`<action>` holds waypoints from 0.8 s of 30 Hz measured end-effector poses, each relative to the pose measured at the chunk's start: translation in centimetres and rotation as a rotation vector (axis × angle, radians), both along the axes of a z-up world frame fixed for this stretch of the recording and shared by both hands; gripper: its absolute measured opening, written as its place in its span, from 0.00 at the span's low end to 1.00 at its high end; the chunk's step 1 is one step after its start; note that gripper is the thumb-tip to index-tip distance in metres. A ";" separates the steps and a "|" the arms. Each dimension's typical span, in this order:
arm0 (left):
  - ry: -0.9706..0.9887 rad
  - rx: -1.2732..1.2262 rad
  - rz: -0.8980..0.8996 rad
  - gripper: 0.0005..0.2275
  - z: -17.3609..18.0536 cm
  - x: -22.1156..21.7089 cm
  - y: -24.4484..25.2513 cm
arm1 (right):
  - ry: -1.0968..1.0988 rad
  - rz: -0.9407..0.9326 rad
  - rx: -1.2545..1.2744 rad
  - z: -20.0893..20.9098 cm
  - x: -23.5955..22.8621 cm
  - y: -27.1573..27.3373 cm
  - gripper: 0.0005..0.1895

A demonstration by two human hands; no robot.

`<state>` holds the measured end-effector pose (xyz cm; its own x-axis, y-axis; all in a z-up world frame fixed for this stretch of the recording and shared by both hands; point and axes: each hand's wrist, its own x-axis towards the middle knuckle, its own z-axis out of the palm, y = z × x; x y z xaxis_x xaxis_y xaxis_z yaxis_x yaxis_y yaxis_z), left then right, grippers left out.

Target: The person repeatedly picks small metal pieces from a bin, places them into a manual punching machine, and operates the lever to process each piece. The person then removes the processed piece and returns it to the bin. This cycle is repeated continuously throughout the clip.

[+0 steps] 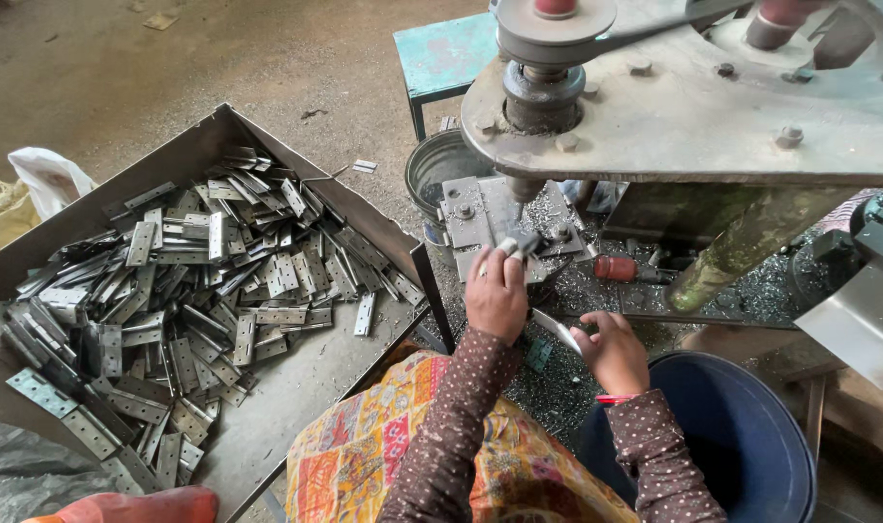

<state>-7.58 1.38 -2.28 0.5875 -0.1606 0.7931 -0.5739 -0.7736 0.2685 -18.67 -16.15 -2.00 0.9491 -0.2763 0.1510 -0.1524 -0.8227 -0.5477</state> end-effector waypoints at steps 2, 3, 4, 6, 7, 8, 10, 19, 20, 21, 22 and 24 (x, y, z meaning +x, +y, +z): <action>-0.033 0.108 0.077 0.06 0.3 1.1 -0.3 | 0.024 0.011 0.020 0.1 -0.1 0.0 0.15; 0.033 0.225 0.113 0.08 0.3 1.4 -0.4 | 0.037 0.017 0.029 0.2 -0.3 0.1 0.15; 0.095 0.342 0.151 0.11 0.3 1.8 -0.3 | 0.020 0.016 0.015 0.4 -0.3 0.2 0.15; 0.239 0.456 0.121 0.13 0.0 1.8 -0.1 | -0.017 0.015 -0.015 0.8 -0.4 0.4 0.14; 0.310 0.512 0.105 0.14 -0.1 1.8 0.1 | -0.031 0.016 -0.010 1.0 -0.3 0.4 0.13; 0.359 0.471 0.116 0.16 -0.1 1.6 0.4 | -0.043 0.014 -0.001 1.1 -0.4 0.5 0.13; 0.464 0.388 0.137 0.20 0.0 1.3 1.3 | -0.031 0.005 0.000 1.1 -0.5 0.6 0.13; 0.639 0.484 0.200 0.28 3.8 2.1 2.9 | 0.015 0.024 0.018 1.1 -0.5 0.5 0.13; 0.624 0.520 0.170 0.26 3.5 1.3 2.4 | 0.008 0.030 -0.008 1.2 -0.6 0.5 0.13; 0.609 0.556 0.140 0.25 3.1 0.4 1.7 | 0.001 0.036 -0.033 1.3 -0.6 0.5 0.13; 0.598 0.593 0.111 0.24 2.7 -0.3 1.1 | 0.018 0.038 -0.034 1.3 -0.6 0.6 0.13; 0.652 0.603 0.063 0.15 1.8 -0.9 0.3 | 0.054 0.045 -0.039 1.1 -0.7 0.7 0.13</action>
<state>-8.49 1.65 -0.51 0.9146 -0.3945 0.0889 -0.4005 -0.9141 0.0637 -19.32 -15.43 -0.87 0.9676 -0.2278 0.1087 -0.1431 -0.8500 -0.5069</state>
